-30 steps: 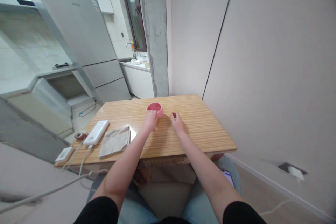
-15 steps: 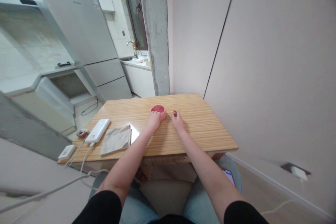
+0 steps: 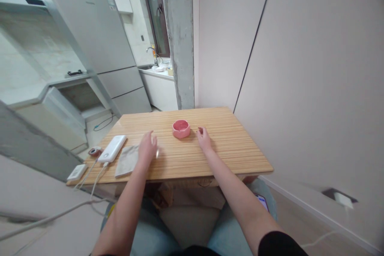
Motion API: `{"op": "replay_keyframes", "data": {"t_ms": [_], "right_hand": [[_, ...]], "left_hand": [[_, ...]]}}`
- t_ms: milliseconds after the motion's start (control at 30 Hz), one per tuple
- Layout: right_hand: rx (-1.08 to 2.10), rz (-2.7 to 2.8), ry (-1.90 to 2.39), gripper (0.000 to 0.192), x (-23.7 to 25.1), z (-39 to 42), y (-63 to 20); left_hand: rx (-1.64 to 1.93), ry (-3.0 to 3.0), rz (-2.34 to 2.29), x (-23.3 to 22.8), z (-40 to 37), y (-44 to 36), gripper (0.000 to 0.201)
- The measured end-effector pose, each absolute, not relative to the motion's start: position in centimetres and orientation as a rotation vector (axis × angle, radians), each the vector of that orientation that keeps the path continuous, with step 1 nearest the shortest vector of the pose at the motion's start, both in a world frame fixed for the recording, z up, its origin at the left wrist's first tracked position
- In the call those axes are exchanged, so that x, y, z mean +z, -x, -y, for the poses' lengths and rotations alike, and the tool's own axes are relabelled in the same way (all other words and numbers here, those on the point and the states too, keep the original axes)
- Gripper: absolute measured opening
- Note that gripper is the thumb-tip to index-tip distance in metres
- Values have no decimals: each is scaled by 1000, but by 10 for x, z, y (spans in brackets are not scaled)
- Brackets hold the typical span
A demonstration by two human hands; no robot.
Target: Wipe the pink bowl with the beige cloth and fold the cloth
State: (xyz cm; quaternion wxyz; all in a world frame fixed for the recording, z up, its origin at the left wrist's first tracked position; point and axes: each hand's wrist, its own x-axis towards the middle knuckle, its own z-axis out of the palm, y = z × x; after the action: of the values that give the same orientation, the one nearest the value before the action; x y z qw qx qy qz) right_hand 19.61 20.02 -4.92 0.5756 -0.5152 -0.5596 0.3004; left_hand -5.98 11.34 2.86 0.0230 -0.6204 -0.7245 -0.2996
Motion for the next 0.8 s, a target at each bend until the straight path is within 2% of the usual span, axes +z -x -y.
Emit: {"op": "replay_keyframes", "data": {"t_ms": [100, 233, 367, 467, 567, 667, 733, 800], "right_hand": [[698, 1330, 1222, 27, -50, -200, -195], [691, 1372, 1218, 28, -51, -199, -195], [712, 1354, 1220, 28, -50, -199, -196], [724, 1337, 1219, 28, -48, -198, -196], [754, 1317, 1208, 28, -44, -196, -196], [818, 1270, 1158, 31, -37, -193, -195], [888, 1209, 1107, 37, -29, -188, -193], [1004, 1172, 1020, 42, -18, -179, -189]], "left_hand": [[-620, 1448, 2559, 33, -75, 117, 43], [-201, 1294, 2705, 34, -45, 153, 42], [-153, 1286, 2875, 29, -48, 156, 52], [-165, 1323, 2986, 27, -62, 151, 47], [-379, 1554, 2925, 32, -78, 135, 28], [-884, 1755, 2684, 47, -93, 105, 15], [-1241, 1940, 2538, 60, -100, 79, 14], [-1610, 2180, 2429, 75, -105, 53, 23]]}}
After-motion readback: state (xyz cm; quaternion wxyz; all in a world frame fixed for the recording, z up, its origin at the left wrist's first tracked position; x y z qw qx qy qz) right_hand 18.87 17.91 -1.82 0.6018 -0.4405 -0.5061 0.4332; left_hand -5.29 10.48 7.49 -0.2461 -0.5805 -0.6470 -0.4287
